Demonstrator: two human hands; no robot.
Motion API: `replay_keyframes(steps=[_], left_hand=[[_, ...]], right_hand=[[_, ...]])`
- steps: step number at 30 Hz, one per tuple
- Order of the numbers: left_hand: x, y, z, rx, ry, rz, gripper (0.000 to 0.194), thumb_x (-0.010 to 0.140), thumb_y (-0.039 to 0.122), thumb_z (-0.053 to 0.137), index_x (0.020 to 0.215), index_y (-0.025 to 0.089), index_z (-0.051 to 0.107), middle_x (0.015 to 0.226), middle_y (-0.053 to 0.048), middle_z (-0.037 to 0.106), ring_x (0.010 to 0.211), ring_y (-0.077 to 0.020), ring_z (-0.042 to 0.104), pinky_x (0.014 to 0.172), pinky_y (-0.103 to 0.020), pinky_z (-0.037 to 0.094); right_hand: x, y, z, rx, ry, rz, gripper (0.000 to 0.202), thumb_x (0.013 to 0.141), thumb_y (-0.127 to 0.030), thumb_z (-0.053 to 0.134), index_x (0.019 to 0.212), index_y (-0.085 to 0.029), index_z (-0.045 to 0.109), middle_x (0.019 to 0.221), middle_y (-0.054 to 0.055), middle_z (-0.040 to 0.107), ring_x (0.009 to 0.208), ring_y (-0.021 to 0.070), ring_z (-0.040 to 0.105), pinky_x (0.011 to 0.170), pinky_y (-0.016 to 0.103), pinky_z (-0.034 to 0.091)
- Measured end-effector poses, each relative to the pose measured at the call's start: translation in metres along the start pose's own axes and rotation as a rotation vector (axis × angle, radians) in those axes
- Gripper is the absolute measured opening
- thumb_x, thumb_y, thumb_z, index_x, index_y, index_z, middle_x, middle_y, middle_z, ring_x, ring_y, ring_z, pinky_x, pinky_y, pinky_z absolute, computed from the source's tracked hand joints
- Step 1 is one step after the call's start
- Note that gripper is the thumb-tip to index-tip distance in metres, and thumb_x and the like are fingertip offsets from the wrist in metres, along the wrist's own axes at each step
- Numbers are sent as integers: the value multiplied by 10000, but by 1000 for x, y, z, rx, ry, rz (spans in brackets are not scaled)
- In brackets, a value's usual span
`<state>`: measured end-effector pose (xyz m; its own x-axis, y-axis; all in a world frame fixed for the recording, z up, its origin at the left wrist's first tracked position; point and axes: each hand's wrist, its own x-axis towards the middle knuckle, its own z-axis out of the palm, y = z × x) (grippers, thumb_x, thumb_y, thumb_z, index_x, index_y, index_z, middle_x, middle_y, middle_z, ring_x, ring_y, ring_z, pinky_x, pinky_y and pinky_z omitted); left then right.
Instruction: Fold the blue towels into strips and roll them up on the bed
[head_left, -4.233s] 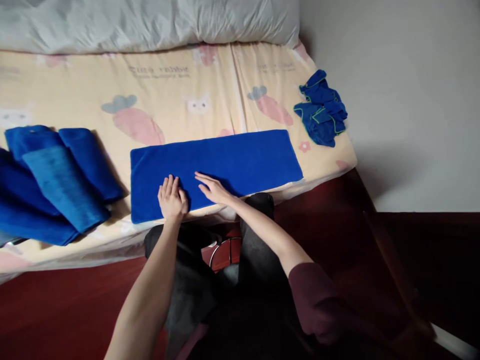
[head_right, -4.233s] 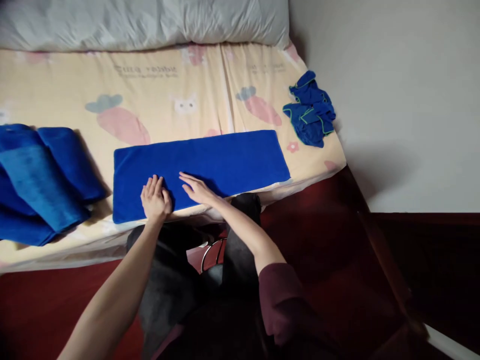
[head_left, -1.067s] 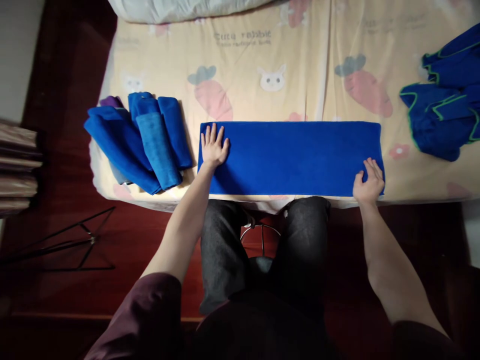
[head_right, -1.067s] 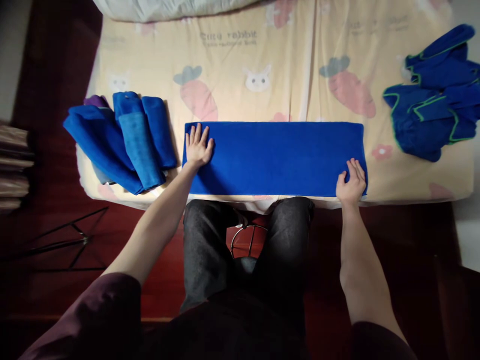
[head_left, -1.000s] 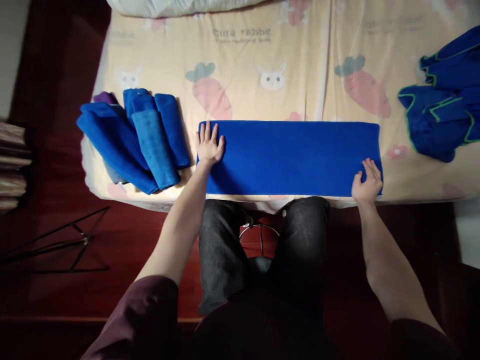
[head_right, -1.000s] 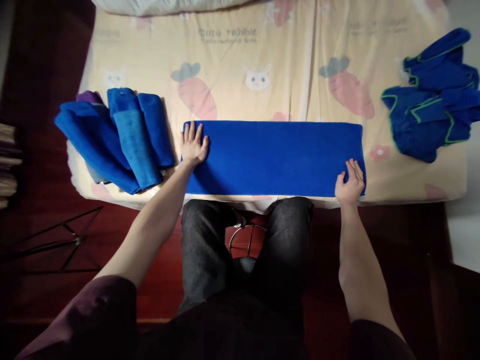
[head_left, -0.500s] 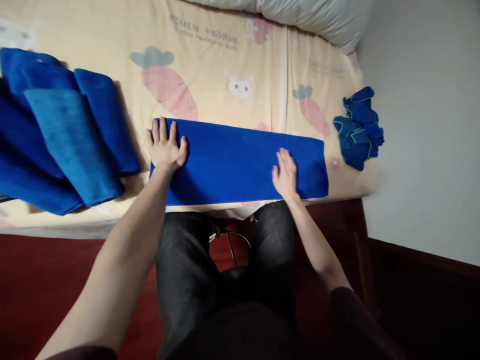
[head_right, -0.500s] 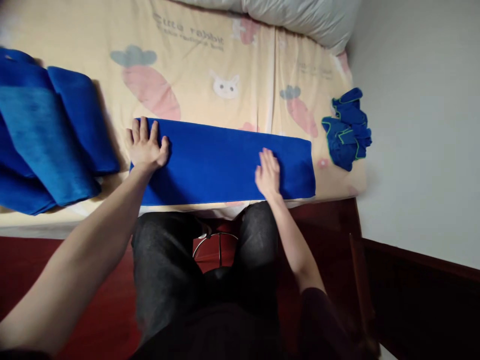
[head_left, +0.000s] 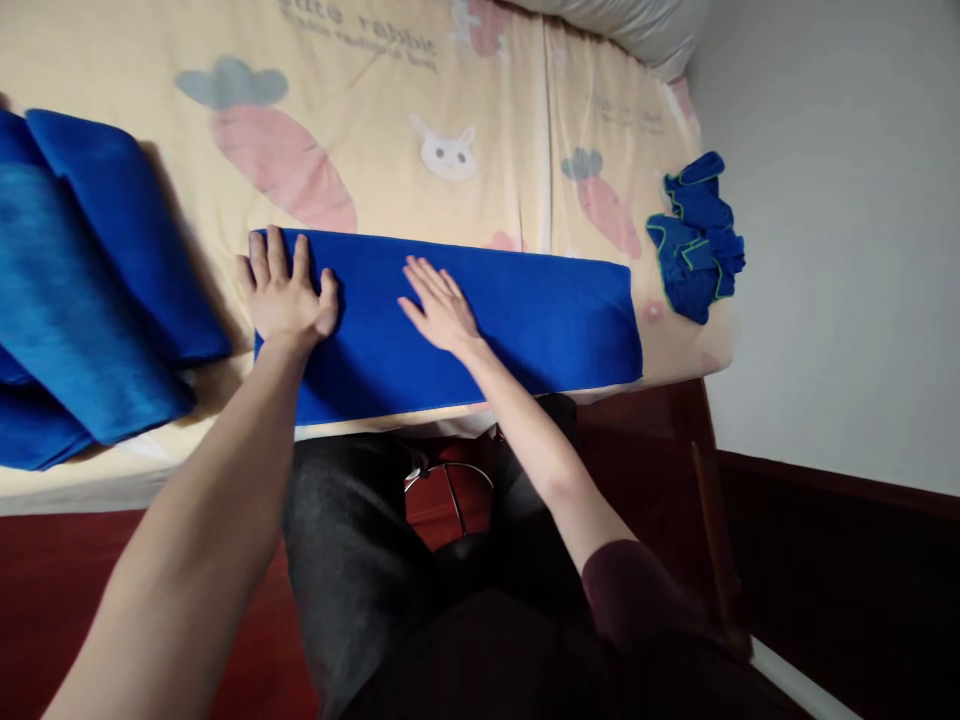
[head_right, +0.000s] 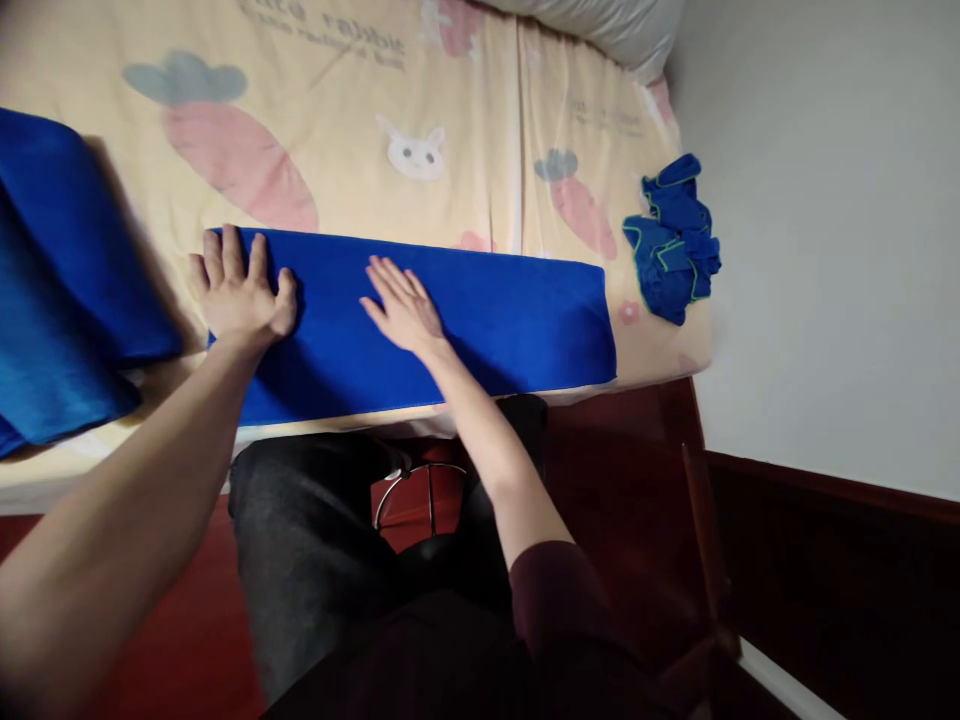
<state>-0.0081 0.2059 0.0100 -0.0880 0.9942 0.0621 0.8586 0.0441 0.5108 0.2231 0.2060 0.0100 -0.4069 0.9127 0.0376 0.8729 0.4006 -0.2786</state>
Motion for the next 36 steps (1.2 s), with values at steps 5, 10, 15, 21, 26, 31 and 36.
replay_keyframes(steps=[5, 10, 15, 21, 26, 31, 36], left_hand=[[-1, 3, -1, 33, 15, -14, 742, 1024, 506, 335, 1649, 107, 358, 1770, -145, 165, 1648, -323, 91, 1324, -557, 22], [-2, 7, -2, 74, 13, -31, 742, 1020, 510, 329, 1649, 119, 363, 1767, -139, 179, 1649, -309, 105, 1327, -548, 40], [-3, 10, -3, 77, 18, -25, 759, 1010, 519, 332, 1651, 113, 361, 1767, -141, 183, 1646, -326, 108, 1326, -560, 35], [-4, 12, -3, 94, 27, -6, 757, 1006, 502, 338, 1650, 104, 360, 1761, -152, 199, 1642, -340, 129, 1324, -572, 54], [-4, 12, -2, 107, 27, -1, 757, 1011, 508, 354, 1654, 108, 355, 1759, -160, 198, 1643, -346, 125, 1326, -564, 58], [-2, 10, -2, 129, 9, -11, 744, 1027, 498, 335, 1659, 105, 341, 1760, -163, 191, 1646, -344, 107, 1327, -558, 54], [-2, 12, -3, 168, -8, -28, 725, 1037, 477, 327, 1662, 110, 334, 1765, -153, 182, 1649, -328, 100, 1328, -545, 60]], right_hand=[[-54, 119, -46, 43, 20, 343, 576, 1112, -391, 308, 1665, -240, 359, 1735, -5, 301, 1637, 176, 221, 1371, 463, 126], [-102, 217, -78, -26, 94, 579, 611, 1111, -425, 243, 1691, -240, 294, 1742, 59, 292, 1640, 235, 221, 1349, 564, 151], [-122, 265, -85, -83, 158, 697, 642, 1113, -477, 175, 1703, -233, 248, 1744, 79, 289, 1642, 256, 212, 1328, 615, 151], [-122, 276, -86, -99, 105, 759, 651, 1103, -435, 196, 1708, -196, 222, 1773, 80, 200, 1658, 259, 140, 1336, 598, 145], [-121, 278, -83, -90, 134, 752, 642, 1093, -393, 216, 1698, -182, 260, 1769, 83, 214, 1654, 249, 157, 1341, 588, 133], [-122, 282, -79, -114, 147, 761, 649, 1085, -394, 238, 1690, -162, 276, 1775, 97, 189, 1654, 258, 151, 1335, 580, 147], [-119, 290, -80, -147, 168, 731, 628, 1088, -421, 258, 1663, -182, 343, 1755, 135, 254, 1605, 331, 257, 1270, 663, 239]])
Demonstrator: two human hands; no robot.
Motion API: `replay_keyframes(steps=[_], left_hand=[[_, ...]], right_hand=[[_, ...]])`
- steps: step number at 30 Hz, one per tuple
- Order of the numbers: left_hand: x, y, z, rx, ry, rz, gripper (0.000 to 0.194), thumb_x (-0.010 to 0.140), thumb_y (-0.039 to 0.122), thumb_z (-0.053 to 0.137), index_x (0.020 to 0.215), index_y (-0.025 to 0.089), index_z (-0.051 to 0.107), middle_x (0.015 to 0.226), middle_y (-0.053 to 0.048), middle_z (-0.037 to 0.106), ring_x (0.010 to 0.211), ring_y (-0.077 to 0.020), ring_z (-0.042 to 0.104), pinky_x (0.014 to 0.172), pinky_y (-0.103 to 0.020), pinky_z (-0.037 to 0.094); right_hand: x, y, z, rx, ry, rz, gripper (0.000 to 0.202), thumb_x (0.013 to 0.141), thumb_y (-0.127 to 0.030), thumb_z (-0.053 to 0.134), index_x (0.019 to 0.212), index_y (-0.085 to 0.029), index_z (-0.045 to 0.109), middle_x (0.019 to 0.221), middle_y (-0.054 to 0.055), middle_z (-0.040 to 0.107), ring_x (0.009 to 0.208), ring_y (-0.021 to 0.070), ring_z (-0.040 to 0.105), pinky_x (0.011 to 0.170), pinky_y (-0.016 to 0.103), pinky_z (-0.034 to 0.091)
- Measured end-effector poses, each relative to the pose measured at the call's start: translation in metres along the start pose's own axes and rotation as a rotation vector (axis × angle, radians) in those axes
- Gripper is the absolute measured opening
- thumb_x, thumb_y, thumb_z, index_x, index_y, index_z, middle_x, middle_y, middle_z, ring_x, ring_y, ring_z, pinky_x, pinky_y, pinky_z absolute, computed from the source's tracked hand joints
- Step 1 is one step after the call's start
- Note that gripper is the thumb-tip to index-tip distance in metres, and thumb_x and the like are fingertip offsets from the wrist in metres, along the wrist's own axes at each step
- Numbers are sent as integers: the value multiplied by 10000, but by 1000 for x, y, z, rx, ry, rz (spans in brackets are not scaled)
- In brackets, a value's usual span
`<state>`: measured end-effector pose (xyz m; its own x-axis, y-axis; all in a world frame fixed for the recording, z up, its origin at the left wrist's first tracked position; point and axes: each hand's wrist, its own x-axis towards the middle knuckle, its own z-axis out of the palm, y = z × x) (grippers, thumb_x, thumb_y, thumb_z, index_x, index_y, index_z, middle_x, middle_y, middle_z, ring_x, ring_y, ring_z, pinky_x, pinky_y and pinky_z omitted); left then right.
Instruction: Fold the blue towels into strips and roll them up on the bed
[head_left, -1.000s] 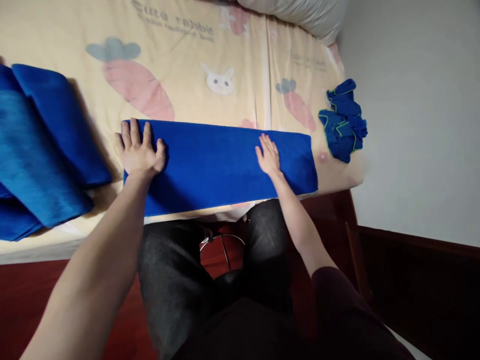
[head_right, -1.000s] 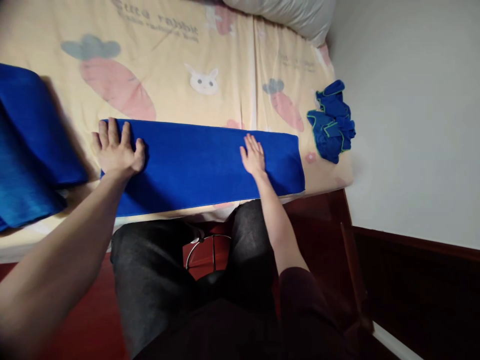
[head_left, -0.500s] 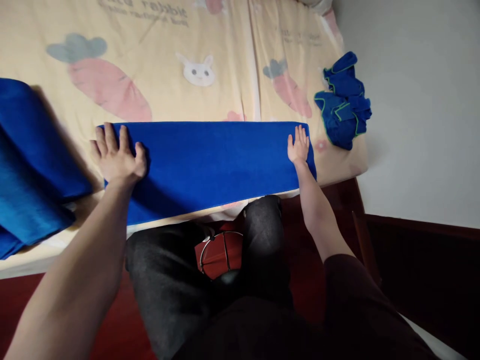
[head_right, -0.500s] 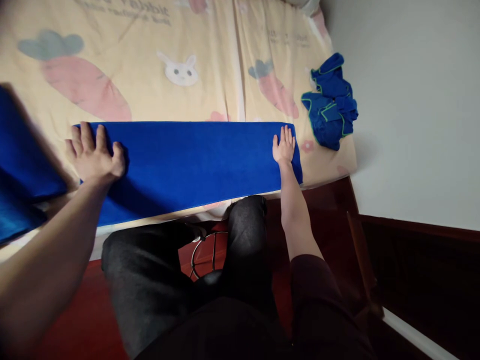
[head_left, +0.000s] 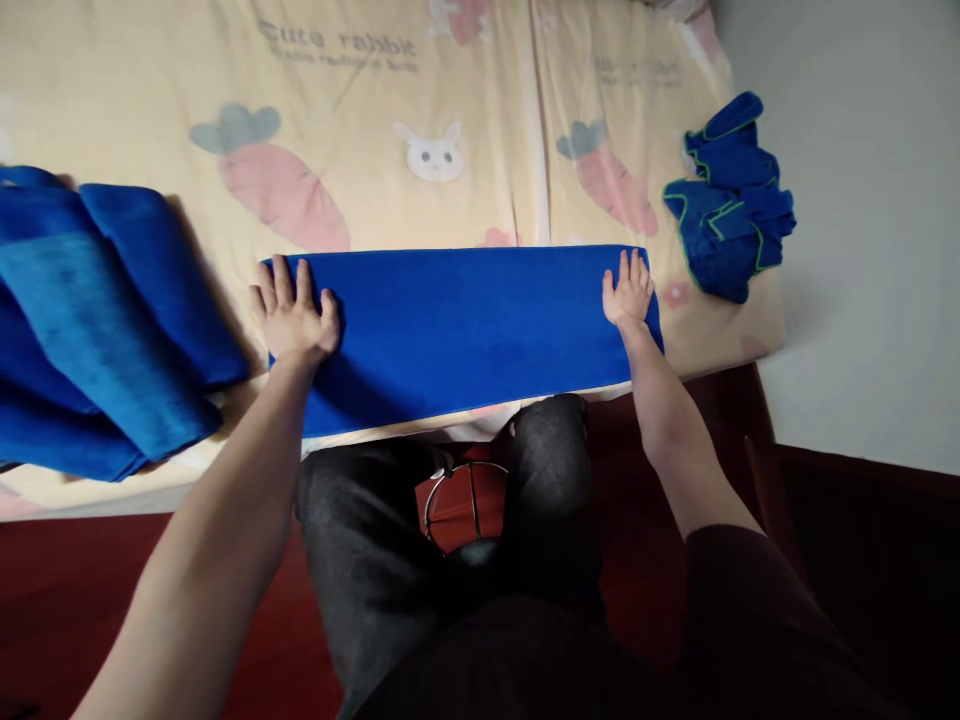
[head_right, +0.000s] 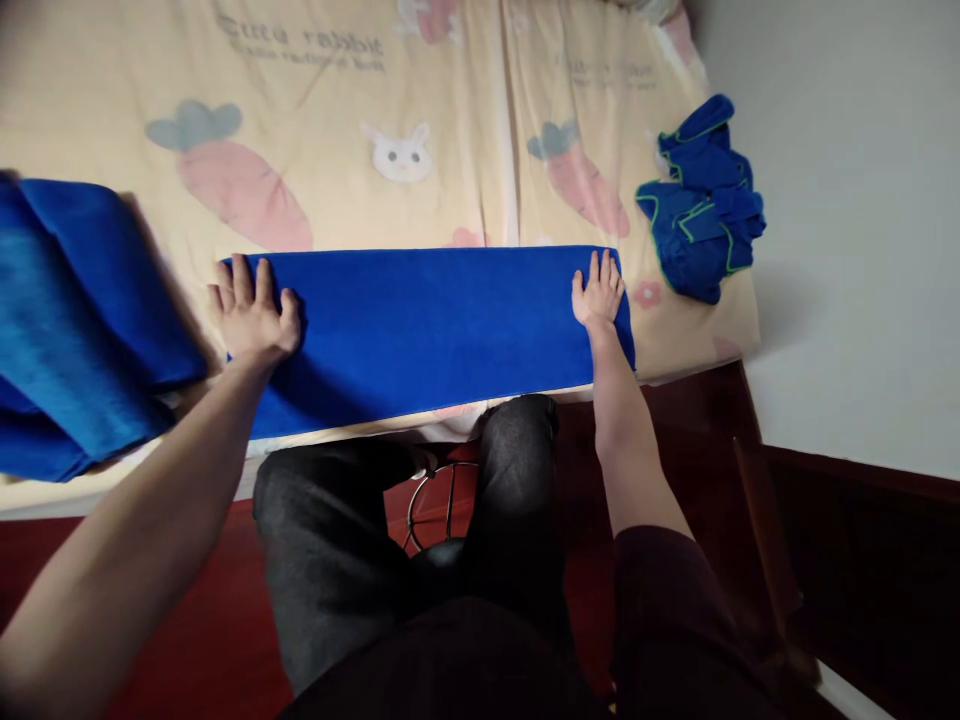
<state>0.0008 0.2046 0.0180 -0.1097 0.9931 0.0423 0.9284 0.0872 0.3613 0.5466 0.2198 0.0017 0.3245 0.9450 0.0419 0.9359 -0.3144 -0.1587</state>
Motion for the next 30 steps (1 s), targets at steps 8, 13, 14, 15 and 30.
replay_keyframes(steps=[8, 13, 14, 15, 30], left_hand=[[1, -1, 2, 18, 19, -5, 703, 1041, 465, 350, 1658, 126, 351, 1765, -132, 193, 1648, -303, 120, 1331, -525, 73], [2, -3, 3, 15, 24, -9, 699, 1042, 469, 358, 1656, 135, 358, 1764, -128, 201, 1645, -308, 134, 1330, -526, 79], [2, -3, 3, 20, 22, -14, 698, 1041, 470, 355, 1657, 141, 359, 1764, -124, 204, 1644, -304, 137, 1331, -524, 81], [2, -3, 3, 24, 21, -16, 699, 1040, 473, 353, 1657, 145, 360, 1764, -122, 206, 1644, -301, 139, 1331, -523, 81], [1, -1, 1, 78, 31, 81, 766, 1045, 565, 246, 1632, 79, 322, 1719, -249, 235, 1609, -414, 138, 1115, -743, 208]], right_hand=[[39, -4, -27, -224, -20, -81, 517, 1112, -276, 251, 1502, -83, 531, 1549, 248, 513, 1422, 353, 438, 1125, 604, 366], [66, 4, -38, -412, -69, -230, 439, 1093, -175, 294, 1296, -32, 656, 1363, 229, 620, 1375, 294, 440, 1105, 503, 338], [69, 6, -38, -425, -67, -251, 439, 1098, -185, 292, 1268, -40, 670, 1348, 219, 628, 1374, 285, 438, 1105, 492, 336], [71, 9, -39, -431, -64, -264, 442, 1103, -203, 291, 1248, -46, 678, 1336, 213, 633, 1373, 280, 436, 1104, 486, 337], [63, 24, -27, -357, -31, -108, 653, 1141, -272, 17, 1300, -18, 598, 1509, 290, 499, 1435, 263, 394, 1144, 510, 318]])
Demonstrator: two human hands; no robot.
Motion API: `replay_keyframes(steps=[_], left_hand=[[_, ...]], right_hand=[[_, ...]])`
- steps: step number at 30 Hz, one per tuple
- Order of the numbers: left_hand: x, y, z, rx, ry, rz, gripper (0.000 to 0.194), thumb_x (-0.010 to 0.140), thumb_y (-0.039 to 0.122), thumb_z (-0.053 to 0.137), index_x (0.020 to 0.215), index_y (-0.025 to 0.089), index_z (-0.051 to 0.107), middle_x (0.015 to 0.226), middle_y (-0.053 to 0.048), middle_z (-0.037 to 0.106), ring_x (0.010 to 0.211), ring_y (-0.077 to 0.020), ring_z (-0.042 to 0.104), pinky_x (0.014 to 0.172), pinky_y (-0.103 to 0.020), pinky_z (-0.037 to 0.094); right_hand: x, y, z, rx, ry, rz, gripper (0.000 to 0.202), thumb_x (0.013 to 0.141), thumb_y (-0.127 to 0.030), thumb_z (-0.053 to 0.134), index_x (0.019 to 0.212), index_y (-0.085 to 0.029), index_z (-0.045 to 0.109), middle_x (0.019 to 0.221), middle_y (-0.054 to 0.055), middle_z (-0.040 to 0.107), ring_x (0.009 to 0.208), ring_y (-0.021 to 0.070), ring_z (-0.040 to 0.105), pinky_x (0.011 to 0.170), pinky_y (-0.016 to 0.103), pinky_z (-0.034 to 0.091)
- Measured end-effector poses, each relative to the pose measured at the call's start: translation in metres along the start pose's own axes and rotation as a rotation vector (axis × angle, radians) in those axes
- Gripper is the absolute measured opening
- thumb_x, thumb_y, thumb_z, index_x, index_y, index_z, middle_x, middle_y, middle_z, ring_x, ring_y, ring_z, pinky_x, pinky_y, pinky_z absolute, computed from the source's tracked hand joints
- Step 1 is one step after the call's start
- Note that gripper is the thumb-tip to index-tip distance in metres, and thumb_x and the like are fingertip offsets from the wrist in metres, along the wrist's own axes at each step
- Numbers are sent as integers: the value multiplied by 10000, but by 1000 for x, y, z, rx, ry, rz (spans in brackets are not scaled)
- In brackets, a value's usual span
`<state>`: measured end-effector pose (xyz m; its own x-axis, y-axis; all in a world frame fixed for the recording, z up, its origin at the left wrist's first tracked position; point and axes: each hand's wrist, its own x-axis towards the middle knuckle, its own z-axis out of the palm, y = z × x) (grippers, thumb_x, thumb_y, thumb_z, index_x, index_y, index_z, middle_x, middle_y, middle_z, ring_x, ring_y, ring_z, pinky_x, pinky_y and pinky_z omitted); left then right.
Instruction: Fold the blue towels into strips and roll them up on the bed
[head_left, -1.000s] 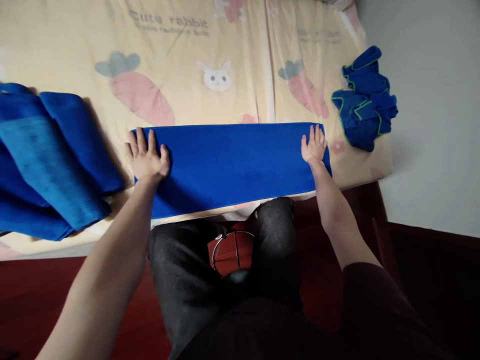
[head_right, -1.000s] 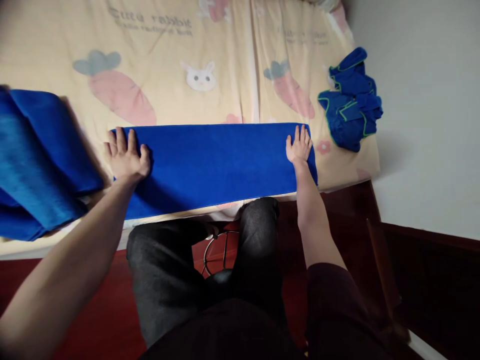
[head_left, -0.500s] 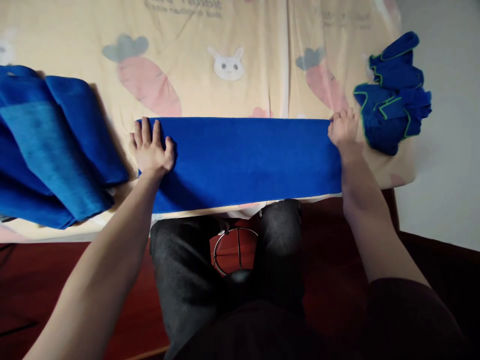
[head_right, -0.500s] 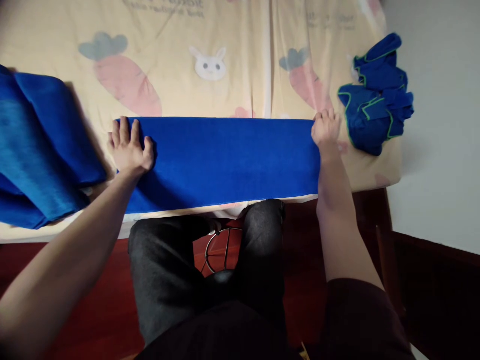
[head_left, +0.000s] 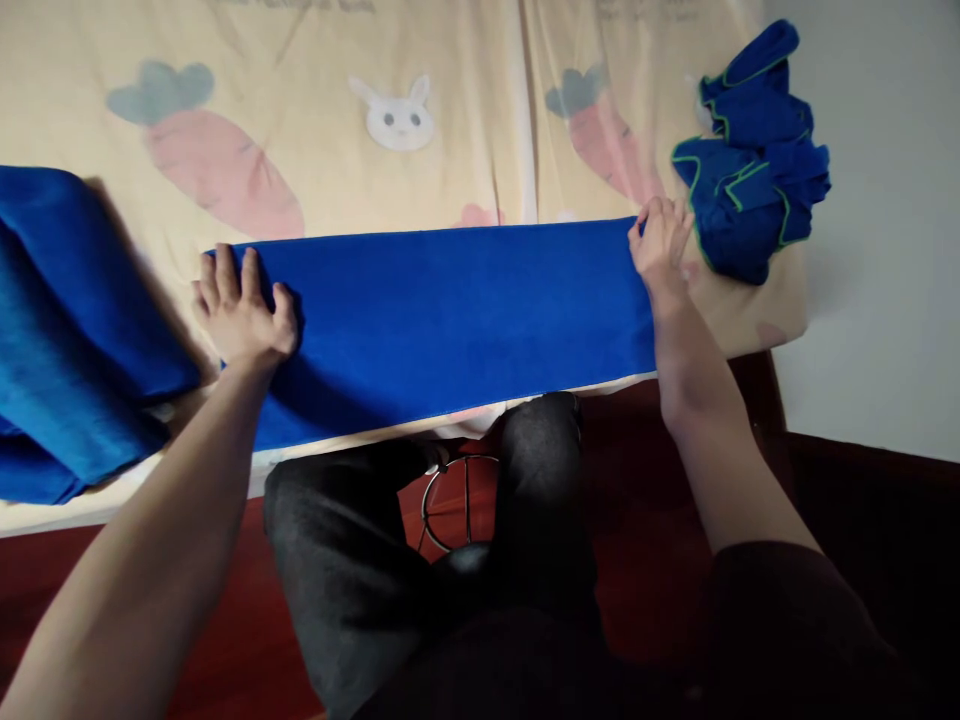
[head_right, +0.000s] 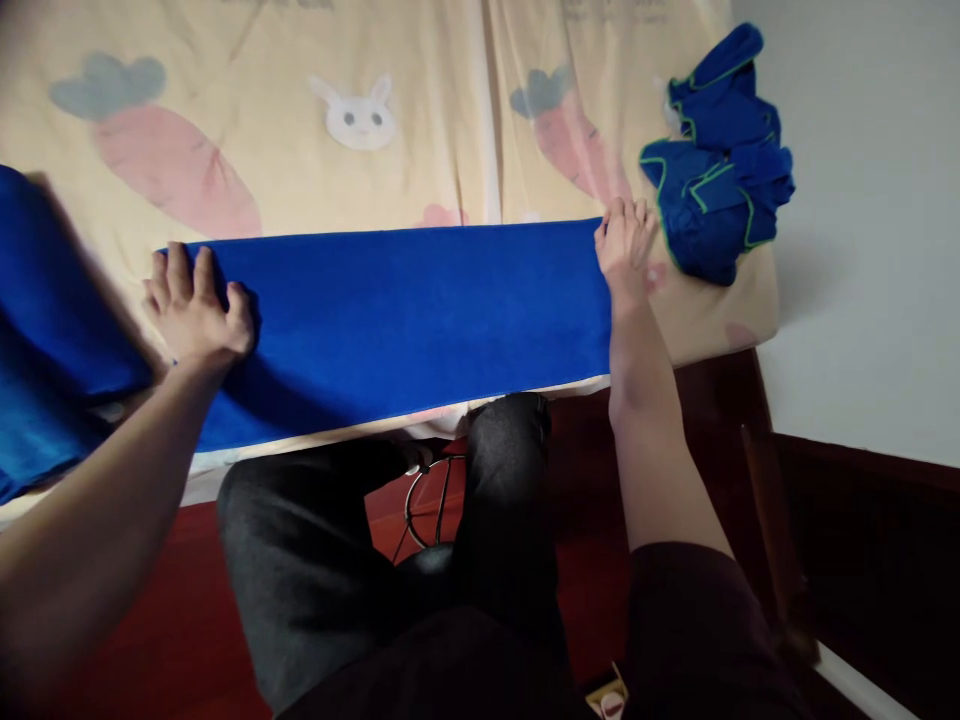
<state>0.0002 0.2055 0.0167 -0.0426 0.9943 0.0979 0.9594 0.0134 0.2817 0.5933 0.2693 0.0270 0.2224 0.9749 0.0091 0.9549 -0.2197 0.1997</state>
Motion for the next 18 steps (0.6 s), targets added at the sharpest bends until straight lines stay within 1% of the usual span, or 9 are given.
replay_keyframes(steps=[1, 2, 4, 7, 10, 12, 14, 16, 18], left_hand=[[0, 1, -1, 3, -9, 8, 774, 1046, 572, 224, 1628, 69, 314, 1713, -267, 230, 1600, -431, 131, 1067, -761, 214], [-1, 2, -2, 3, -13, 6, 785, 1042, 580, 215, 1630, 72, 315, 1714, -267, 228, 1599, -437, 133, 1066, -765, 214], [-2, 5, -3, -3, -4, -24, 802, 1017, 596, 233, 1644, 108, 339, 1729, -222, 238, 1613, -414, 162, 1178, -729, 195], [-3, 8, -4, -22, 9, -64, 797, 994, 588, 281, 1654, 149, 363, 1747, -150, 248, 1632, -354, 180, 1301, -610, 146], [-2, 5, -1, -38, 21, -66, 786, 981, 547, 347, 1645, 128, 376, 1742, -161, 256, 1626, -375, 190, 1291, -635, 138], [-1, 2, 2, -39, 35, -59, 783, 961, 511, 404, 1634, 111, 390, 1733, -179, 271, 1615, -400, 208, 1271, -672, 146], [0, 2, 4, -42, 43, -49, 772, 951, 475, 444, 1627, 105, 395, 1728, -187, 277, 1610, -408, 214, 1262, -687, 149], [0, 4, 4, -48, 46, -46, 751, 959, 444, 459, 1627, 108, 394, 1727, -188, 276, 1611, -404, 210, 1265, -686, 143], [-2, 6, 4, -49, 45, -53, 733, 969, 421, 464, 1626, 104, 395, 1724, -195, 278, 1610, -405, 212, 1270, -680, 142]], right_hand=[[1, 1, 1, -2, -2, 16, 669, 1137, -259, -9, 1307, -6, 586, 1523, 299, 477, 1448, 262, 380, 1150, 512, 313], [2, 3, 2, 2, -2, 36, 678, 1132, -246, -31, 1317, 5, 572, 1532, 307, 461, 1458, 264, 370, 1156, 517, 311], [3, 4, 3, 38, -1, 75, 669, 1128, -226, -41, 1343, 15, 545, 1534, 308, 451, 1470, 274, 360, 1171, 533, 309], [-1, 1, 1, 139, 30, 74, 614, 1132, -226, 14, 1398, 0, 520, 1550, 281, 450, 1495, 293, 345, 1215, 564, 283], [-16, -12, -4, 257, 79, -74, 547, 1136, -280, 145, 1462, -57, 523, 1616, 213, 426, 1524, 313, 338, 1257, 581, 268], [-30, -22, -2, 343, 63, -241, 529, 1125, -315, 224, 1518, -111, 514, 1654, 152, 421, 1545, 307, 343, 1281, 579, 263], [-39, -28, 6, 414, 24, -349, 547, 1116, -342, 259, 1584, -139, 457, 1690, 120, 393, 1580, 285, 315, 1309, 575, 225], [-40, -27, 17, 457, 1, -331, 588, 1116, -372, 264, 1637, -121, 372, 1726, 130, 328, 1619, 267, 249, 1328, 576, 161], [-32, -18, 27, 472, -10, -233, 627, 1118, -400, 259, 1657, -84, 314, 1744, 159, 272, 1640, 265, 193, 1331, 587, 109]])
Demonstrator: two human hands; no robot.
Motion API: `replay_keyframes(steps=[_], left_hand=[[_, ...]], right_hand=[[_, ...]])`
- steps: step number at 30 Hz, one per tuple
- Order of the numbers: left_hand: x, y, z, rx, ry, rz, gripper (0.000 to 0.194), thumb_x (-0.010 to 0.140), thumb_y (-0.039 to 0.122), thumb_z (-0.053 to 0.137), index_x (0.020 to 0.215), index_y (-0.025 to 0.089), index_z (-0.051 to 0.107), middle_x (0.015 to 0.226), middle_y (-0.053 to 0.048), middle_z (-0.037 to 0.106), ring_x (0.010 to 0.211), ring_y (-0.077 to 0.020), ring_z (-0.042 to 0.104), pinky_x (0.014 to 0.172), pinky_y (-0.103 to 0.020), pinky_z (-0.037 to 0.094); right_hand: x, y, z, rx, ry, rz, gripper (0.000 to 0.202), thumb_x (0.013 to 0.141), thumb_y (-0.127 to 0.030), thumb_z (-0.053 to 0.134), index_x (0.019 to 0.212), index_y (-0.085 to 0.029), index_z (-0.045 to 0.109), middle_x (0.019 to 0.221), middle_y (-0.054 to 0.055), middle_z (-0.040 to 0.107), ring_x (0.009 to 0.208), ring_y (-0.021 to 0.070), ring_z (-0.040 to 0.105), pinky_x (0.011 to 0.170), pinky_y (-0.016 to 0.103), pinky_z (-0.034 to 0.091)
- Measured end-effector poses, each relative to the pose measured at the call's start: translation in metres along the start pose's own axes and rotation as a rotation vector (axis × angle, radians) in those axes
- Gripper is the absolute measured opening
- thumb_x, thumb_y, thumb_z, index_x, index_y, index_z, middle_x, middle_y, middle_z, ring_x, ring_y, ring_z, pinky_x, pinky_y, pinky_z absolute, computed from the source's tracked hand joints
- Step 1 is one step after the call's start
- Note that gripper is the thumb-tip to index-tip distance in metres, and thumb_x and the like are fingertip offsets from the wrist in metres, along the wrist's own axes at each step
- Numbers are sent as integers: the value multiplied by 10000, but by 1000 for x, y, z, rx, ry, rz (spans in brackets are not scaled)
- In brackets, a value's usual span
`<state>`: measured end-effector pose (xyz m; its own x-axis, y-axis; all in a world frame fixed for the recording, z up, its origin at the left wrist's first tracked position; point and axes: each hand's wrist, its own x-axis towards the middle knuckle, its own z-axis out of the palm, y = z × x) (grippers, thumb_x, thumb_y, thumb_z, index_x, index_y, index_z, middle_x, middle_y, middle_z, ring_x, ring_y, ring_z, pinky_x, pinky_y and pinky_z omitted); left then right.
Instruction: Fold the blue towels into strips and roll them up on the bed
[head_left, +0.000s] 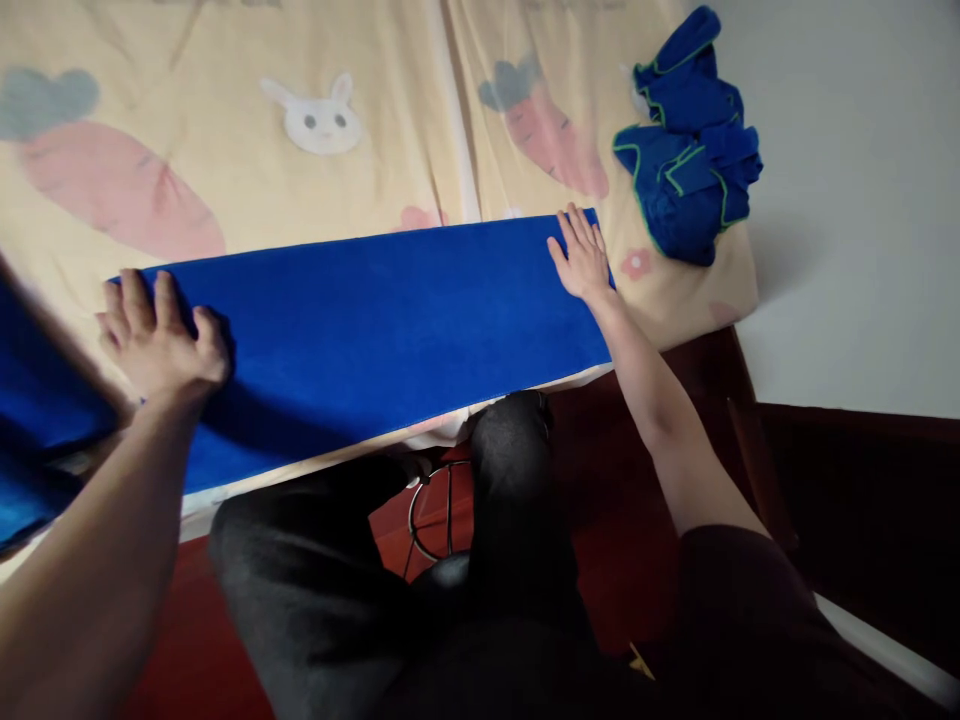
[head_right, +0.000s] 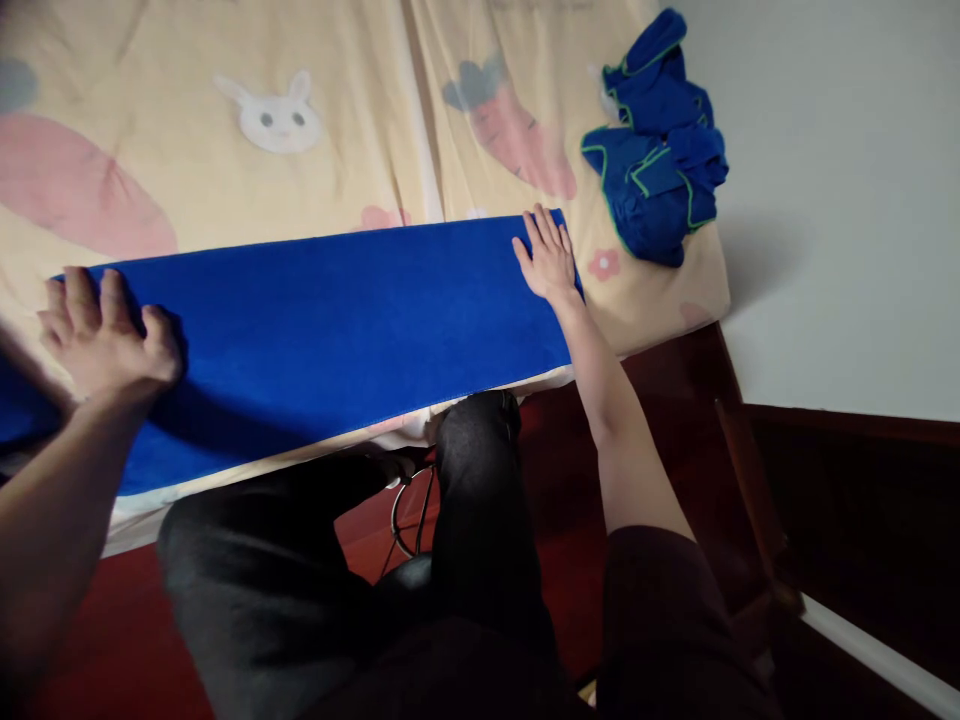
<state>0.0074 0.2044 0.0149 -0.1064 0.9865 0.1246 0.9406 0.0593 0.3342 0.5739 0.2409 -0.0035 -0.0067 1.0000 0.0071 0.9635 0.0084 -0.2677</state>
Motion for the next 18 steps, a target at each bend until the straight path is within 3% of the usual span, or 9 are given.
replay_keyframes(steps=[3, 5, 7, 9, 12, 15, 17, 18], left_hand=[[-2, -3, -1, 12, -12, -1, 709, 994, 398, 461, 1632, 99, 379, 1727, -202, 265, 1611, -407, 204, 1276, -673, 136], [0, -9, -2, 29, -11, 19, 693, 1016, 381, 450, 1638, 89, 357, 1733, -202, 245, 1614, -404, 189, 1278, -678, 119], [5, -12, -3, 48, -20, 61, 684, 1031, 344, 438, 1635, 44, 327, 1736, -216, 223, 1614, -401, 172, 1275, -695, 87], [12, -1, -2, 57, -34, 120, 685, 1029, 308, 440, 1621, -12, 308, 1735, -236, 203, 1617, -399, 143, 1271, -709, 48], [21, 55, 15, 7, -73, 271, 702, 1034, 347, 449, 1633, 12, 301, 1747, -215, 192, 1631, -371, 112, 1289, -675, 29], [16, 131, 54, -118, -230, 527, 676, 1061, 415, 393, 1635, 61, 346, 1736, -177, 266, 1639, -295, 167, 1329, -570, 67], [12, 162, 81, -168, -238, 592, 682, 1074, 467, 348, 1633, 76, 362, 1735, -162, 278, 1647, -278, 146, 1336, -549, 39], [12, 167, 91, -174, -222, 580, 688, 1075, 480, 346, 1639, 86, 357, 1739, -156, 270, 1650, -277, 133, 1337, -545, 31]], right_hand=[[8, 16, -3, -7, -3, 79, 653, 1127, -407, 222, 1660, -31, 265, 1749, 203, 225, 1653, 273, 132, 1315, 631, 58], [3, 12, -10, -22, 26, 75, 650, 1129, -392, 220, 1663, -22, 238, 1753, 213, 197, 1660, 287, 81, 1296, 672, 26], [-11, -7, -15, -33, 62, 28, 646, 1120, -364, 259, 1673, -32, 218, 1766, 202, 152, 1664, 301, 37, 1292, 685, 3], [-28, -37, -15, -28, 51, -70, 654, 1099, -337, 325, 1677, -47, 231, 1776, 177, 123, 1664, 309, 35, 1307, 664, -11], [-41, -95, 0, 41, -16, -240, 655, 1075, -327, 384, 1675, -84, 282, 1781, 131, 145, 1663, 308, 58, 1327, 633, -29], [-30, -149, 27, 143, -47, -319, 646, 1080, -330, 365, 1682, -115, 276, 1779, 98, 176, 1664, 284, 73, 1339, 604, -28], [-18, -165, 44, 175, -67, -340, 646, 1084, -347, 354, 1684, -120, 274, 1771, 97, 214, 1661, 268, 109, 1345, 584, -14], [-12, -165, 50, 175, -72, -342, 647, 1087, -363, 354, 1682, -121, 279, 1765, 99, 232, 1659, 264, 125, 1347, 579, -8]])
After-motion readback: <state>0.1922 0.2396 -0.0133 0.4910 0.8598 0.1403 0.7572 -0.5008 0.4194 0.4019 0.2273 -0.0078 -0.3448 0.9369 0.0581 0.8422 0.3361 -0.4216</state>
